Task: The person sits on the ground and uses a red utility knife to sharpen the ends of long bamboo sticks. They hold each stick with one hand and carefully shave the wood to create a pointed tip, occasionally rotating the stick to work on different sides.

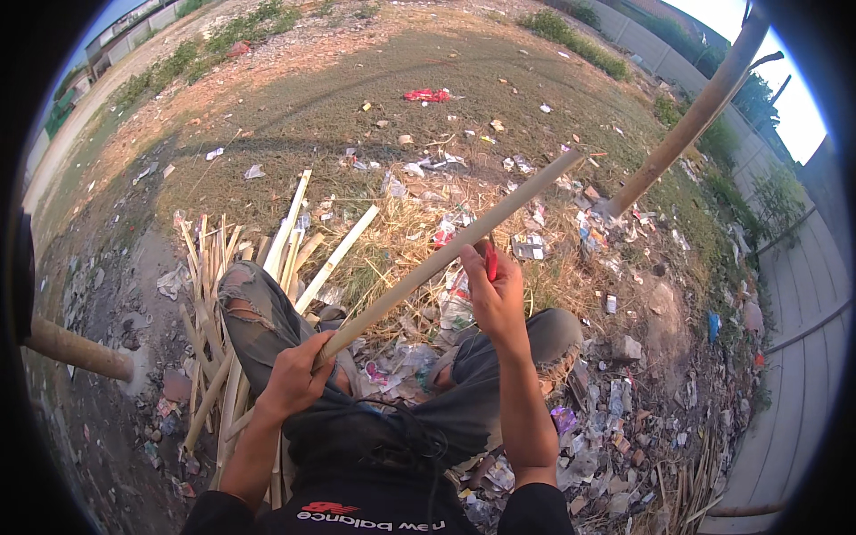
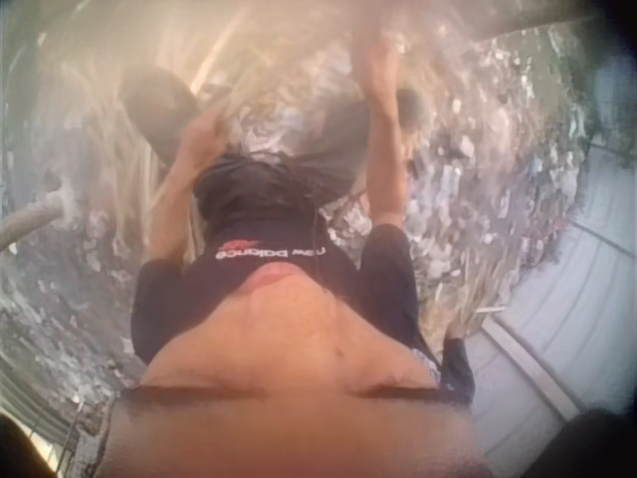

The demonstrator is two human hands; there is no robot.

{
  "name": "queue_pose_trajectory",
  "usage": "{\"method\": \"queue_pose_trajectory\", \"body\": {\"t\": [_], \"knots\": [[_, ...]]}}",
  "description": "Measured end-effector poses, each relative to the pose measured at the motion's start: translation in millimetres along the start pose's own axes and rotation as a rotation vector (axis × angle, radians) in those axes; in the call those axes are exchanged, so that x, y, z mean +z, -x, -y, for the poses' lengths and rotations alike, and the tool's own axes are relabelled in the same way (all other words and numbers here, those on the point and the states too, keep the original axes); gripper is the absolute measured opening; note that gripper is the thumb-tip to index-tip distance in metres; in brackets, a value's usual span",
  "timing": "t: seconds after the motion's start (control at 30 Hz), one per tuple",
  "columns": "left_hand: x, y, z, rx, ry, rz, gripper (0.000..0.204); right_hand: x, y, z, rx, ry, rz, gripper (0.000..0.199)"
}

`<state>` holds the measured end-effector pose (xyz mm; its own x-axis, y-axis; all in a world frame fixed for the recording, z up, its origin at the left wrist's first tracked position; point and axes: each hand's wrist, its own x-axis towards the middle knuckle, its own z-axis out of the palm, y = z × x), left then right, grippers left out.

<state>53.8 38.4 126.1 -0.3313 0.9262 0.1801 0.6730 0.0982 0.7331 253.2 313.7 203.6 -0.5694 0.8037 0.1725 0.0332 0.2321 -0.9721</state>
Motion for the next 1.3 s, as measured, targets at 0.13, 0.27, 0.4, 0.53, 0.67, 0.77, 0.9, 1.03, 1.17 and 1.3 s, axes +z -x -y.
{"method": "queue_pose_trajectory", "body": {"t": [0.13,0.27,0.4,0.53,0.67,0.77,0.9,1.03,1.17,1.3], "knots": [[10.2,1.5,5.9,0.018,0.078,-0.071,0.039,13.0,18.6,18.2,0.015,0.265,0.073,0.031],[8.4,3.9,4.3,-0.02,0.065,-0.047,0.04,-3.3,17.5,-3.1,-0.039,0.444,0.151,0.038],[9.4,8.8,7.1,0.011,0.033,-0.066,0.045,-5.2,15.6,-6.0,-0.062,0.443,0.096,0.04],[8.9,14.1,10.0,0.049,0.004,-0.062,0.048,-10.8,4.3,-1.8,-0.086,0.678,-0.02,0.041],[4.1,15.0,2.8,0.004,0.062,0.005,0.042,-7.2,7.2,-1.5,-0.003,0.616,-0.021,0.051],[9.7,8.1,4.0,0.066,0.07,-0.025,0.042,25.9,37.2,-15.8,-0.109,0.755,0.109,0.051],[15.5,5.1,8.9,0.061,0.105,-0.062,0.041,16.4,9.6,-11.9,-0.046,0.651,-0.043,0.05],[14.9,-4.3,-8.6,-0.006,0.228,-0.032,0.041,28.7,19.2,-12.1,-0.086,0.638,0.084,0.05],[21.8,-4.4,-2.3,-0.028,0.243,-0.031,0.04,46.1,33.9,-8.4,-0.019,0.731,0.19,0.049],[20.7,-1.8,-5.6,-0.025,0.226,-0.057,0.04,29.6,4.2,-13.1,0.05,0.537,0.023,0.054]]}}
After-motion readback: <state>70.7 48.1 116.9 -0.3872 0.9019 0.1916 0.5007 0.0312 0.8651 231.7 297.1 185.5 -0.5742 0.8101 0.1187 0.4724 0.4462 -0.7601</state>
